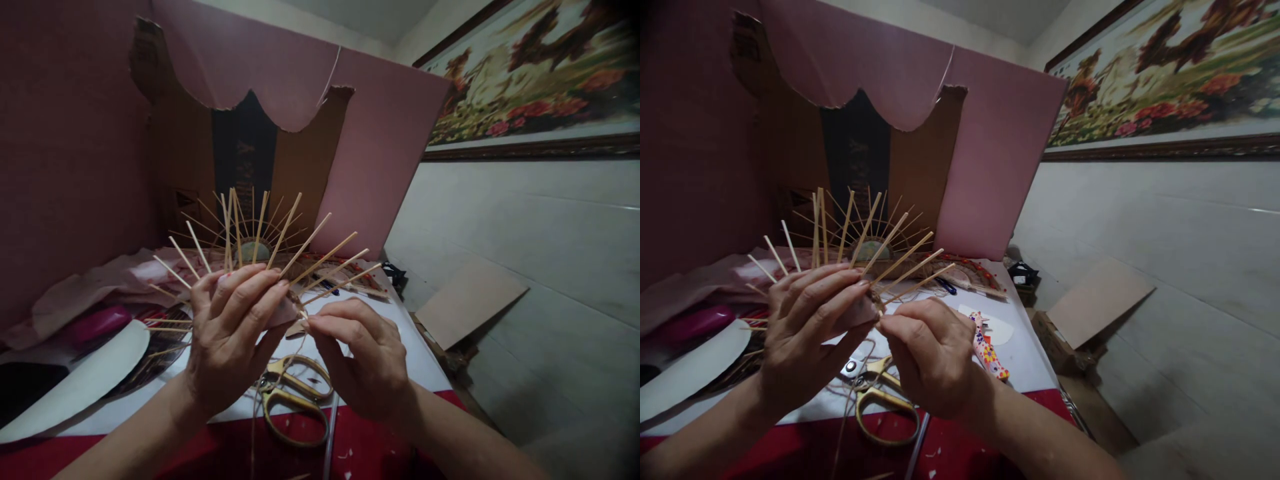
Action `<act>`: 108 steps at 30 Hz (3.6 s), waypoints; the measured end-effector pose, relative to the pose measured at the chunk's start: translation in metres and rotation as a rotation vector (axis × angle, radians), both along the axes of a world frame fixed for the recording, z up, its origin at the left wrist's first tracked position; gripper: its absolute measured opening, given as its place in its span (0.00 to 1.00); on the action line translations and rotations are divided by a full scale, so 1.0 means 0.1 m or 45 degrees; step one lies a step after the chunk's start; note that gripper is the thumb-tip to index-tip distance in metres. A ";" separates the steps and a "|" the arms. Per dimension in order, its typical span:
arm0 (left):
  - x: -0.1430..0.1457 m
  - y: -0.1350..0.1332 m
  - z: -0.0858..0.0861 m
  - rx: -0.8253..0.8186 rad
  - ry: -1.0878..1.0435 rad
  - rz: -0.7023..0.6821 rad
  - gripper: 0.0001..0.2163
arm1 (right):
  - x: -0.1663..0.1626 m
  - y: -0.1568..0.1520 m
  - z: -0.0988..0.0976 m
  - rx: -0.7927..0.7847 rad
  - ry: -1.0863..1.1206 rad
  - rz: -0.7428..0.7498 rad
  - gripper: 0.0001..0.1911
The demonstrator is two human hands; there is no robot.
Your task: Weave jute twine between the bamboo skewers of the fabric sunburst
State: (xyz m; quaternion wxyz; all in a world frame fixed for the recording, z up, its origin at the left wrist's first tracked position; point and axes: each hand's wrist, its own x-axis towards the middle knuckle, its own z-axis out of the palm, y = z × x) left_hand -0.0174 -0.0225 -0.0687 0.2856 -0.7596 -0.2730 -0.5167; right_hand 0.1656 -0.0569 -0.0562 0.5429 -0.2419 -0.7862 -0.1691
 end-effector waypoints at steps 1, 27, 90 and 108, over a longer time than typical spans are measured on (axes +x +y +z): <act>0.00 0.00 0.00 0.000 0.000 0.001 0.19 | 0.00 0.00 0.00 0.011 -0.008 -0.011 0.09; 0.01 -0.01 0.00 -0.073 -0.041 -0.024 0.19 | 0.03 0.07 -0.08 0.148 -0.202 -0.132 0.10; 0.04 -0.04 -0.01 -0.037 -0.092 -0.082 0.20 | -0.05 -0.02 -0.06 0.045 0.094 -0.030 0.13; 0.05 -0.04 -0.02 -0.040 -0.047 -0.045 0.19 | -0.08 0.02 -0.07 0.093 -0.057 0.042 0.11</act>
